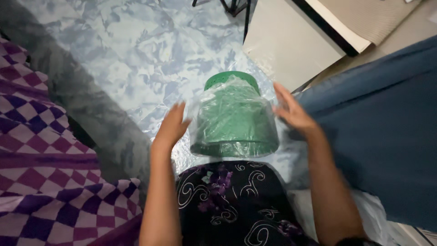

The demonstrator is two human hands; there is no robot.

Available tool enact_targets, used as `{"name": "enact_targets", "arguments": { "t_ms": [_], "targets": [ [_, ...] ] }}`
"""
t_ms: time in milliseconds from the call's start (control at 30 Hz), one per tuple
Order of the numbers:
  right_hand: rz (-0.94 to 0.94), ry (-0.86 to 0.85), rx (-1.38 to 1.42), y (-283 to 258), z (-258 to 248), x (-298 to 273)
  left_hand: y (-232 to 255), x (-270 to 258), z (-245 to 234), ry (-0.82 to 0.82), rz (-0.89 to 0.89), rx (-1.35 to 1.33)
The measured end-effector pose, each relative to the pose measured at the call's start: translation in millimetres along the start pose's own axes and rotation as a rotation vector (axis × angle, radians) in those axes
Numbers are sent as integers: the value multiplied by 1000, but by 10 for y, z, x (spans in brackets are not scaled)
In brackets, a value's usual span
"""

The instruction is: The person places a white plastic bag into a green perforated basket, then inserts a clear plastic bag into the basket and adjusts it to line the interior. The person smooths the clear bag inside the basket and folds the edges over the rim.

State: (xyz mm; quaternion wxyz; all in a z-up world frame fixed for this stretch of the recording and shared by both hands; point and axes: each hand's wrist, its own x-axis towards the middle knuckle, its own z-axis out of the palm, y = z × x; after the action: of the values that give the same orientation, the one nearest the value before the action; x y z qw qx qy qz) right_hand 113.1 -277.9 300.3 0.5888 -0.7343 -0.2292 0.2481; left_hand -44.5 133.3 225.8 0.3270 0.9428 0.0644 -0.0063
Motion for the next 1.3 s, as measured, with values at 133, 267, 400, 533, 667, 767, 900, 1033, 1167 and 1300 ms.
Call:
{"name": "enact_targets", "arguments": {
  "t_ms": [133, 267, 400, 533, 667, 767, 900, 1033, 1167, 1300],
  "targets": [
    [-197, -84, -482, 28, 371, 749, 776, 744, 149, 181, 69, -368],
    [-233, 138, -640, 332, 771, 911, 912, 896, 517, 192, 42, -232],
    [-272, 361, -587, 408, 897, 833, 888, 831, 673, 329, -25, -275],
    [-215, 439, -577, 237, 910, 780, 981, 822, 575, 381, 55, -221],
    [64, 408, -500, 210, 833, 835, 1040, 903, 574, 290, -107, -414],
    [121, 406, -443, 405, 773, 963, 928, 1003, 755, 309, -29, -584],
    [337, 508, -525, 501, 742, 1040, 617, 1265, 843, 82, -122, -501],
    [-153, 543, -584, 222, 713, 834, 734, 1185, 612, 261, 98, -179],
    [-528, 330, -792, -151, 726, 472, 906, 891, 486, 232, 249, -48],
    [-375, 314, -568, 53, 917, 444, 835, 892, 684, 102, 108, -307]
  ]
}}
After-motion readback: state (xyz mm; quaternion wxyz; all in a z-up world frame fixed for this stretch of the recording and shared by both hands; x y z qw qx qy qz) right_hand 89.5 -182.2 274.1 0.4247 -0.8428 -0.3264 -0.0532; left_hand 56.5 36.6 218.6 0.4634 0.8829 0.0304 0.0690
